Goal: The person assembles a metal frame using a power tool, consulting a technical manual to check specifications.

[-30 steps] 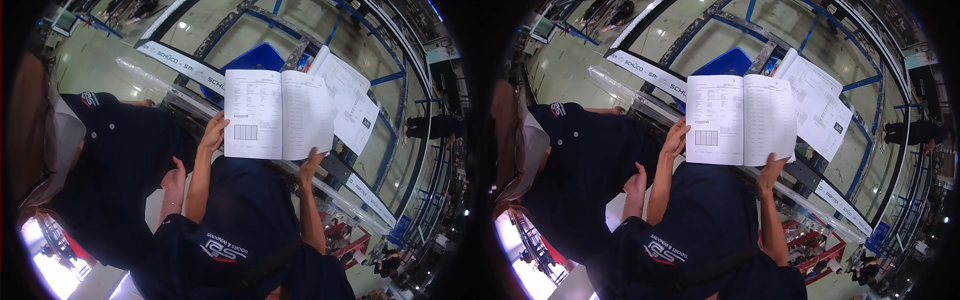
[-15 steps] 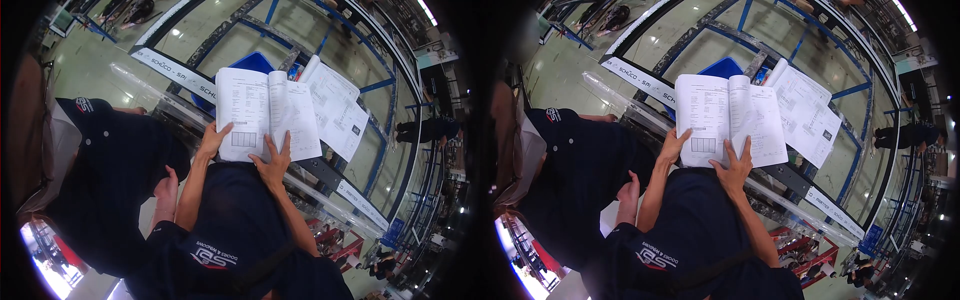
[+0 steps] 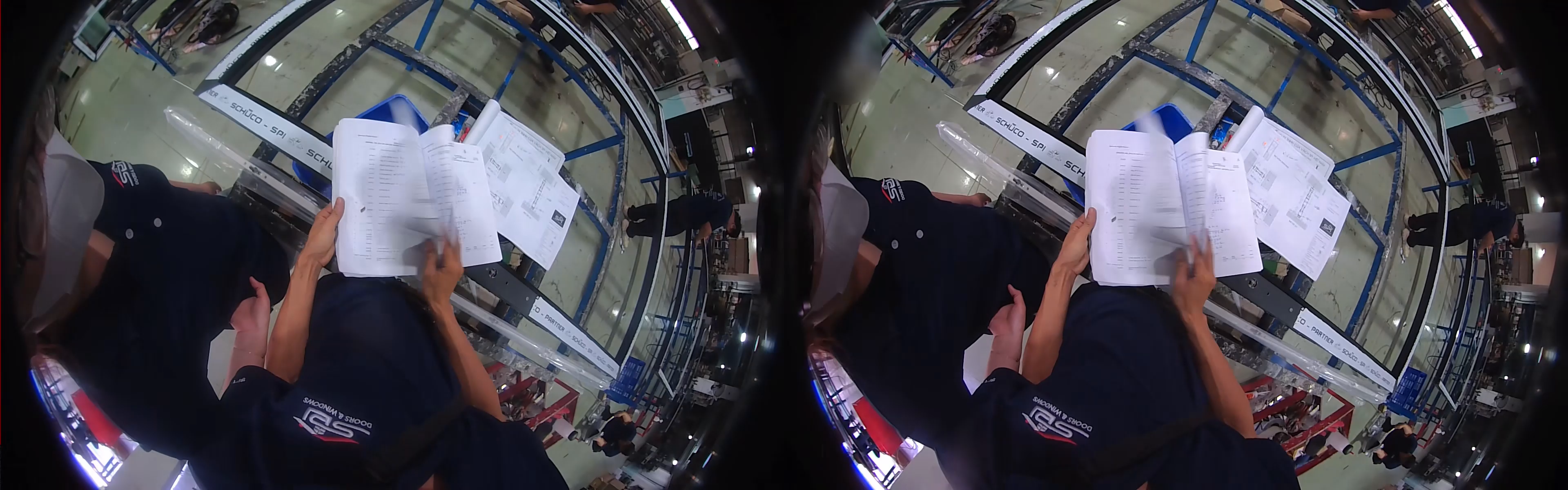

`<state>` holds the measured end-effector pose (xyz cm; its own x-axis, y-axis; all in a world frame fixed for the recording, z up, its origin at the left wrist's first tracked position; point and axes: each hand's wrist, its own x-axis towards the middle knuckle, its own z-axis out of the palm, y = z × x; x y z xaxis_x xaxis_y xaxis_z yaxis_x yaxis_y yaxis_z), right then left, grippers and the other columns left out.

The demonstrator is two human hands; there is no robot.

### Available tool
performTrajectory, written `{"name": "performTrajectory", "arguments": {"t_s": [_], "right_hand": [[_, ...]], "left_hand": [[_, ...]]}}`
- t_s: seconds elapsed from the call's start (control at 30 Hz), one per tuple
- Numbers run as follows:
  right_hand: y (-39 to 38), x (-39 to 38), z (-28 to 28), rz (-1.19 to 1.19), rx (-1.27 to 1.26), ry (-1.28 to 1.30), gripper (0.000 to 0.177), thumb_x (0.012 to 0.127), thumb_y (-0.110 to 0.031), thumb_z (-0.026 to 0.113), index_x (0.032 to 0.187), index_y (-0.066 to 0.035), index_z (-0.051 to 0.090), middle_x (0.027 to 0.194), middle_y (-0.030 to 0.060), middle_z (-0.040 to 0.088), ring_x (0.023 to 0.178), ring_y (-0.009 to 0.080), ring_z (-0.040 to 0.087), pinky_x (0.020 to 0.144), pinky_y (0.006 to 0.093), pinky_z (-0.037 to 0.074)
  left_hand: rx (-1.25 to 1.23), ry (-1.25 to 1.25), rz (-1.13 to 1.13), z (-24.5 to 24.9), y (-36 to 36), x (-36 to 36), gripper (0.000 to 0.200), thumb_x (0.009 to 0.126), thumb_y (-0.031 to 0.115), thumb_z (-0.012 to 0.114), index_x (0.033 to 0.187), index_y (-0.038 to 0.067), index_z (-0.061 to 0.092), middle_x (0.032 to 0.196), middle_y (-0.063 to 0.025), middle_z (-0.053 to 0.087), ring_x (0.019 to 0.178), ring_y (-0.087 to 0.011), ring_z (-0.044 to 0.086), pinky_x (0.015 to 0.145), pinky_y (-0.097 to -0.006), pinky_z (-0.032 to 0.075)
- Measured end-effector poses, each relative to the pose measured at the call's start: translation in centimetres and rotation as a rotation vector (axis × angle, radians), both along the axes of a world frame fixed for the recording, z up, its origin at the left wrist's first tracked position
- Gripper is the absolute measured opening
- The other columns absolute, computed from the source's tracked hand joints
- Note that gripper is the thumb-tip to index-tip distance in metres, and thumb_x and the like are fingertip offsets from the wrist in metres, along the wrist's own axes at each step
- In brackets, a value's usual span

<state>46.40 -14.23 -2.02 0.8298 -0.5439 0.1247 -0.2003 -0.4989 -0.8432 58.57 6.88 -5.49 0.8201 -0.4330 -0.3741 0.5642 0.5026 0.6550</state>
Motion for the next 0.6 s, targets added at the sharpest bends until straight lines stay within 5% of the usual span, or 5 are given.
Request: {"name": "performTrajectory", "arguments": {"t_s": [0.1,0.2,0.3,0.47,0.6], "right_hand": [[-3.4,-1.4,-3.4,-0.197,0.297,-0.188,0.049,0.100,-0.035,0.052,0.136,-0.003,0.051,0.132,0.0160,0.056,0.121,0.0283,0.055,0.102,0.0381,0.042],[-4.0,-1.2,1.3,-0.413,1.080,-0.473,0.063,0.101,-0.053,0.036,0.138,-0.003,0.047,0.131,0.0127,0.056,0.122,0.0273,0.053,0.104,0.0382,0.041],[-6.8,-2.3,2.7,-0.417,1.184,-0.418,0.075,0.098,-0.063,0.028,0.137,-0.001,0.046,0.133,0.0127,0.054,0.124,0.0266,0.051,0.105,0.0391,0.040],[-9.3,-4.1,0.4,-0.278,0.892,-0.061,0.028,0.088,-0.002,0.067,0.116,0.002,0.064,0.110,0.0070,0.067,0.097,0.0125,0.062,0.087,0.0253,0.048],[-9.2,-5.3,0.9,-0.199,0.749,-0.056,0.028,0.087,0.000,0.066,0.115,0.001,0.065,0.110,0.0077,0.067,0.097,0.0130,0.061,0.086,0.0261,0.048]], "left_hand": [[0.028,0.002,0.047,-0.1,0.6,-0.1,0.046,0.101,0.037,0.050,0.126,-0.001,0.056,0.118,-0.0098,0.065,0.103,-0.0160,0.064,0.091,-0.0296,0.051],[0.054,-0.001,0.067,-0.1,1.6,0.4,0.046,0.101,0.036,0.049,0.125,-0.003,0.055,0.116,-0.0112,0.066,0.101,-0.0168,0.065,0.089,-0.0292,0.053],[0.020,0.014,0.009,-0.3,2.8,0.8,0.046,0.102,0.035,0.048,0.125,-0.004,0.055,0.115,-0.0129,0.066,0.098,-0.0178,0.067,0.085,-0.0292,0.055],[0.048,0.000,0.029,0.7,3.1,1.3,0.051,0.102,0.038,0.046,0.129,-0.005,0.052,0.117,-0.0152,0.065,0.099,-0.0200,0.067,0.084,-0.0309,0.056],[-0.037,0.041,0.076,2.0,2.4,1.2,0.052,0.102,0.037,0.044,0.131,-0.006,0.050,0.121,-0.0169,0.063,0.103,-0.0228,0.066,0.087,-0.0338,0.055]]}}
